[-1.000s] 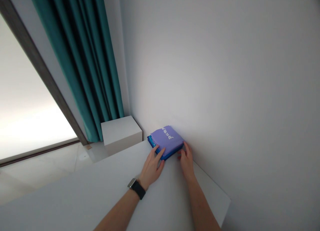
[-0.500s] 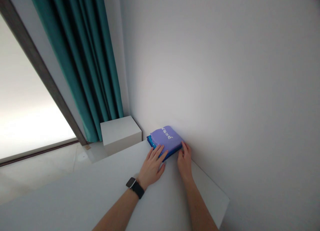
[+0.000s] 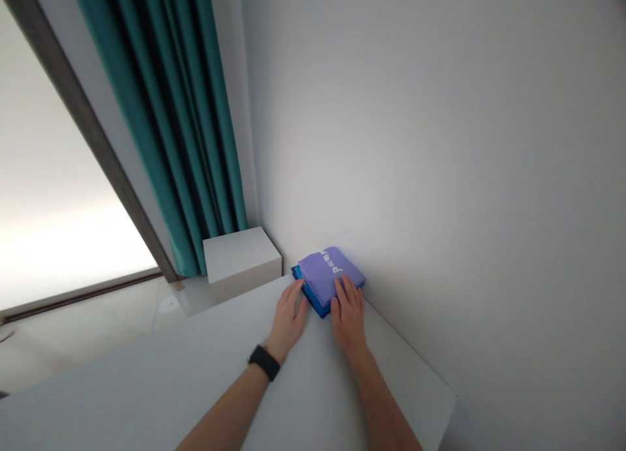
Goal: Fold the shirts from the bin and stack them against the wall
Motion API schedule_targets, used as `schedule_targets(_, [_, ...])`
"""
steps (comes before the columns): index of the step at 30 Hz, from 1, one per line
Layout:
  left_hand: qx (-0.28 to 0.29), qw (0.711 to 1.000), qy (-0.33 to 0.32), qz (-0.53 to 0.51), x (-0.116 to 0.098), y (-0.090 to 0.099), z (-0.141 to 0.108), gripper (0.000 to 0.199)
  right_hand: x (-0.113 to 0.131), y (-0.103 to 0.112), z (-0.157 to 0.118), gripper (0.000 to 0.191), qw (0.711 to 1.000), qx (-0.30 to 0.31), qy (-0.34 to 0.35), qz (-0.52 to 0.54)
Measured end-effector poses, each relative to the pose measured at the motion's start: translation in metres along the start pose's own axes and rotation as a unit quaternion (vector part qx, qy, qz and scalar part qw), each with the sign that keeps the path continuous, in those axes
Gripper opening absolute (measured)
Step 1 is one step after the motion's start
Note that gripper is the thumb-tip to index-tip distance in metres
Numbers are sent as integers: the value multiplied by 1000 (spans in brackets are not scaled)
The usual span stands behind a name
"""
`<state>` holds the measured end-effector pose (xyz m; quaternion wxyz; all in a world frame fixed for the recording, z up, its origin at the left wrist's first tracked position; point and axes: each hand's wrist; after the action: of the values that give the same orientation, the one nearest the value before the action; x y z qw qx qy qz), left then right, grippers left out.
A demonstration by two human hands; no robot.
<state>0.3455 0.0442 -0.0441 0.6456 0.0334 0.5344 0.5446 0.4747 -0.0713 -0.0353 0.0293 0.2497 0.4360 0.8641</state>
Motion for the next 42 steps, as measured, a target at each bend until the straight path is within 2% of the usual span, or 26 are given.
schedule_targets(4, [-40,993,87,-64,15,6,14,36,10,-5,1,53,999,25,23,-27])
schedule_targets(7, [-25,987,155,-45,23,15,39,35,10,-6,0,56,999,23,23,-32])
schedule_targets(9, [-16,983,177,-33,27,23,61,35,10,-6,0,58,999,25,21,-33])
schedule_targets(13, [63,981,182,-28,31,35,103,32,12,-3,0,53,999,34,22,-31])
schedule_targets(16, [121,977,173,-16,28,40,120,30,14,-1,0,51,999,37,24,-32])
schedule_targets(22, [174,970,171,19,20,44,131,29,17,0,1,53,999,38,17,-35])
schedule_targets(28, [197,963,177,50,9,44,136,36,18,1,1,55,998,46,9,-45])
schedule_targets(35, [217,952,191,105,7,40,143,33,16,-2,1,54,998,45,2,-48])
schedule_targets(42, [214,941,196,172,9,29,144,30,13,1,2,54,995,67,50,-59])
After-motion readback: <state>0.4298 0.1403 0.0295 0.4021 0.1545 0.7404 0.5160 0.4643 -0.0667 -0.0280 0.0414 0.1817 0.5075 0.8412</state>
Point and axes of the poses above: each hand's wrist, its own z-axis towards the middle knuckle, its own y-axis out of the back of the hand, x = y × z, and after that the axes turned 11 degrees about x, right-handed
